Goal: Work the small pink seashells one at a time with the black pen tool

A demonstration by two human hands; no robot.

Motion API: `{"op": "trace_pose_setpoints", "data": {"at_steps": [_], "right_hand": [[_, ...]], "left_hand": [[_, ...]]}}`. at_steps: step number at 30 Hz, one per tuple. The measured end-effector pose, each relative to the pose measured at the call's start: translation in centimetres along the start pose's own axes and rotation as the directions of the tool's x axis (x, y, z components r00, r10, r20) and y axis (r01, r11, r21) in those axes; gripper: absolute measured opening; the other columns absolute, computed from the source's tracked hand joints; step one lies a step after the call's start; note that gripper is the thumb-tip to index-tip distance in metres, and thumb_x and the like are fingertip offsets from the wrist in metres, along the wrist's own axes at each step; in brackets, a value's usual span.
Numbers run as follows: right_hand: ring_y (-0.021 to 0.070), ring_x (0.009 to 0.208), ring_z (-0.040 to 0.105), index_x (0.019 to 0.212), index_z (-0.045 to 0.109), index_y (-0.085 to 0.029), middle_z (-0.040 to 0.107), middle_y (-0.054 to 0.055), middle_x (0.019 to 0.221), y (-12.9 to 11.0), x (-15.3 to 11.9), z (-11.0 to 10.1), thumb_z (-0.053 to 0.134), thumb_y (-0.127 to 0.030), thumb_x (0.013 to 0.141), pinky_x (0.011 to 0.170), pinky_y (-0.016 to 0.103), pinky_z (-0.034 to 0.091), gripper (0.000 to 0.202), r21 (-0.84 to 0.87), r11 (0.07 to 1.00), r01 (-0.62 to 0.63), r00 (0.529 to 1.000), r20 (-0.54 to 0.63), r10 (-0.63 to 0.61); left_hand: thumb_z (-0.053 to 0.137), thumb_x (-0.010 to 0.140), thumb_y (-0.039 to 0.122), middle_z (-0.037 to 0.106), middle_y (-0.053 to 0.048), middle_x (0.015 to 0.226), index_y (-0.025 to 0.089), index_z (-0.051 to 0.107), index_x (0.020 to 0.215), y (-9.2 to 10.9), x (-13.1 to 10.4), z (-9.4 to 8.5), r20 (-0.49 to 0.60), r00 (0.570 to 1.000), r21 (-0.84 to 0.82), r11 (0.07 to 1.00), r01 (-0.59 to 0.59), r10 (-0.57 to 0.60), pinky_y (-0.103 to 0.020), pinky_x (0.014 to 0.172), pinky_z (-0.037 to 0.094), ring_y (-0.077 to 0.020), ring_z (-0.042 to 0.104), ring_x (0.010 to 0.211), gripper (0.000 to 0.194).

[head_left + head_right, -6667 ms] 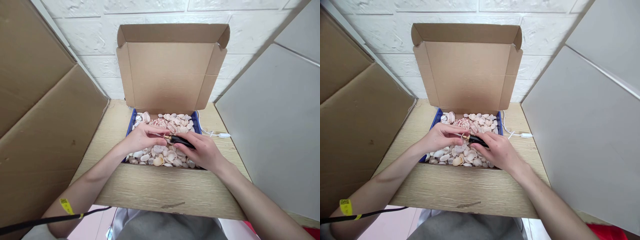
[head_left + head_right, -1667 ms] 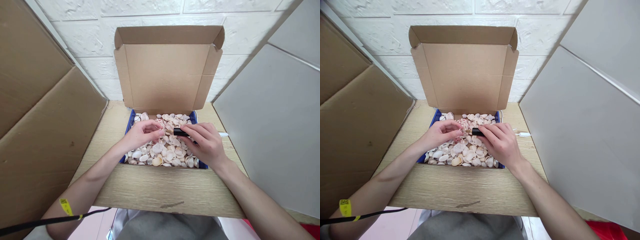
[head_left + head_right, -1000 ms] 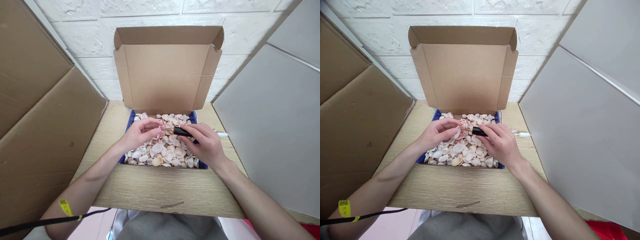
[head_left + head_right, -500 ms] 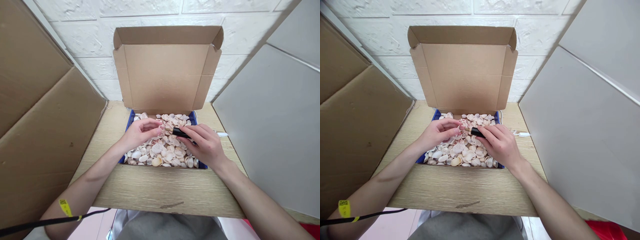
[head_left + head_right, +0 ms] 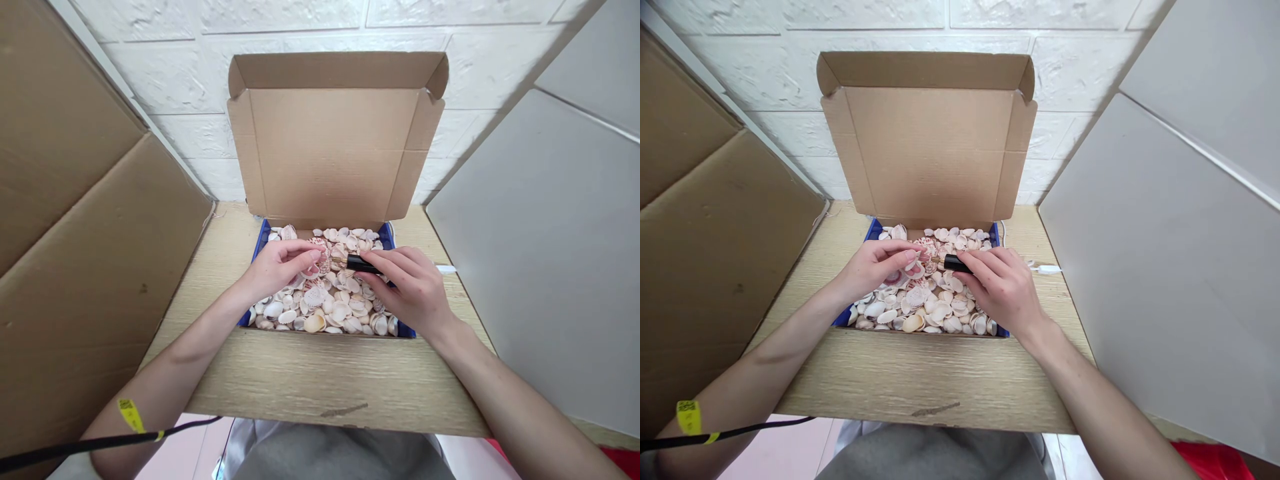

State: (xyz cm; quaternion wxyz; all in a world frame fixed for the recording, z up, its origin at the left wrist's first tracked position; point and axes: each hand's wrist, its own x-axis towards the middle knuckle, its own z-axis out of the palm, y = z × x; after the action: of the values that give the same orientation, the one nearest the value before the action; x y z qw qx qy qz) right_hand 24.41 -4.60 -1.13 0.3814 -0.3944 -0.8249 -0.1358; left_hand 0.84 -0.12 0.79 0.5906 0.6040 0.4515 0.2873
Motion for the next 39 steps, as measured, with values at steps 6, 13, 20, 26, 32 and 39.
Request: {"op": "trace_pose_setpoints", "data": {"at_steps": [6,13,20,26,32,39], "right_hand": [[0.0194,0.081,0.064,0.110,0.061,-0.019,0.073,0.006,0.098,0.19,-0.21,0.10,0.071,-0.019,0.081,0.071,0.035,0.050,0.030,-0.040,0.999,-0.004,1.000,-0.014,0.003],[0.0207,0.085,0.063,0.108,0.062,-0.020,0.072,0.007,0.098,0.20,-0.13,0.10,0.070,-0.017,0.081,0.073,0.036,0.049,0.028,-0.073,0.997,-0.022,0.999,-0.034,0.019],[0.0206,0.084,0.064,0.108,0.062,-0.020,0.072,0.007,0.098,0.14,-0.19,0.12,0.070,-0.018,0.081,0.071,0.036,0.048,0.027,-0.066,0.997,-0.050,0.998,-0.035,0.048],[0.0203,0.083,0.064,0.108,0.062,-0.021,0.072,0.006,0.096,0.22,-0.19,0.10,0.069,-0.019,0.082,0.071,0.035,0.049,0.027,-0.055,0.996,-0.067,0.997,-0.032,0.065],[0.0195,0.083,0.063,0.110,0.061,-0.022,0.072,0.006,0.097,0.26,-0.28,0.13,0.069,-0.019,0.082,0.071,0.035,0.048,0.029,-0.053,0.997,-0.053,0.998,-0.020,0.052],[0.0209,0.087,0.064,0.111,0.060,-0.024,0.072,0.006,0.099,0.26,-0.21,0.04,0.069,-0.017,0.082,0.074,0.037,0.048,0.032,-0.076,0.997,-0.018,0.998,-0.053,0.013]], "left_hand": [[0.061,0.082,0.051,0.073,-0.008,0.081,0.014,0.074,0.090,0.16,0.00,-0.08,0.071,0.997,0.099,0.995,-0.021,0.014,-0.019,0.046,0.041,-0.0140,0.064,0.064,0.040],[0.060,0.085,0.042,0.074,-0.007,0.074,0.013,0.075,0.090,0.08,0.00,-0.13,0.090,0.996,0.101,0.994,-0.036,0.027,-0.019,0.047,0.044,-0.0124,0.063,0.060,0.034],[0.059,0.084,0.049,0.072,-0.008,0.074,0.012,0.074,0.093,0.30,-0.12,-0.06,0.065,0.998,0.086,0.996,-0.008,0.002,-0.018,0.045,0.038,-0.0136,0.064,0.063,0.041],[0.060,0.082,0.054,0.074,-0.009,0.082,0.012,0.073,0.099,0.32,-0.12,0.02,0.060,0.998,0.057,0.998,0.023,-0.027,-0.019,0.046,0.038,-0.0142,0.065,0.064,0.047],[0.058,0.085,0.053,0.073,-0.008,0.078,0.013,0.073,0.094,-0.08,-0.01,-0.18,0.093,0.996,0.087,0.996,-0.003,-0.005,-0.019,0.048,0.041,-0.0130,0.065,0.063,0.043],[0.059,0.082,0.057,0.074,-0.007,0.077,0.013,0.075,0.085,0.14,-0.10,-0.16,0.117,0.993,0.081,0.997,0.001,-0.010,-0.019,0.046,0.042,-0.0135,0.065,0.061,0.046]]}}
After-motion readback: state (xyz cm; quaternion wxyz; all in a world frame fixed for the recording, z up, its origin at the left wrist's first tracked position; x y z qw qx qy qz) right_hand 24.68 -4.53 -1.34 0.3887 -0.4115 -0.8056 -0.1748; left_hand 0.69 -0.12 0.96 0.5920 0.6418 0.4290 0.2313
